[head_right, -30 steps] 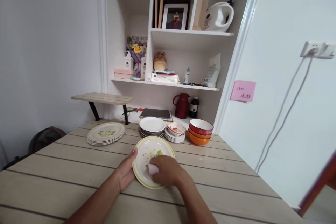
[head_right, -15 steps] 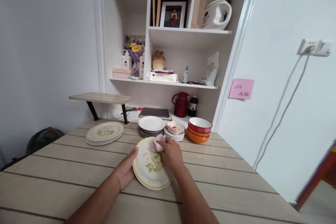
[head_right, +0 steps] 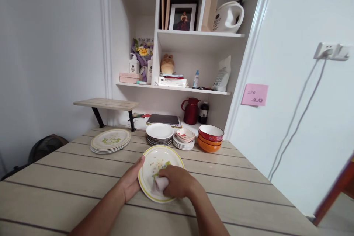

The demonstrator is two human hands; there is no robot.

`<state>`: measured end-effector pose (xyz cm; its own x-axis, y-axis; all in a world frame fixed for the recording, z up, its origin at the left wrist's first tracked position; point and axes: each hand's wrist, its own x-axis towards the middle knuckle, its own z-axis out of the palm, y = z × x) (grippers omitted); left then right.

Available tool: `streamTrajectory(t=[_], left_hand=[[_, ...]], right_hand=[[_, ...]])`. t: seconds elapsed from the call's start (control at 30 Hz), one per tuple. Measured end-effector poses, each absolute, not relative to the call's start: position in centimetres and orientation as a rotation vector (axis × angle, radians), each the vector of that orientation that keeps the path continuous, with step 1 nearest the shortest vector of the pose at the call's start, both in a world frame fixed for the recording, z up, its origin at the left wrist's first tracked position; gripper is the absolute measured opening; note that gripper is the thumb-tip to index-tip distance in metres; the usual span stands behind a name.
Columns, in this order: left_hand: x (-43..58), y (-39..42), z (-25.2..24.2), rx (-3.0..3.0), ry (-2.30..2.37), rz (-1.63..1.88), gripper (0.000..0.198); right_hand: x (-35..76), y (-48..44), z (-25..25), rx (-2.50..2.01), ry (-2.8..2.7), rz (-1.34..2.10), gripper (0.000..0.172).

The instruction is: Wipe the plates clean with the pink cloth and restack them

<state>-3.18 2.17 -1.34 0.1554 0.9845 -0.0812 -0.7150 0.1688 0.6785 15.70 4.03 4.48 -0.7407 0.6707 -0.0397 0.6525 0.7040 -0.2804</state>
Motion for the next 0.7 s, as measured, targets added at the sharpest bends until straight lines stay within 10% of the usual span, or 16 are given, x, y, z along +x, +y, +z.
streamTrajectory(t=[0.5, 0.7], left_hand=[[-2.9, 2.1, -1.1, 0.602, 0.616, 1.358, 0.053], [-3.0, 2.1, -1.3, 0.612, 0.636, 1.371, 0.051]], right_hand=[[14.6, 6.7, 2.6, -1.499, -2.292, 0.214, 0.048], [18.2, 8.0, 2.5, -1.631, -2.308, 0.274, 0.026]])
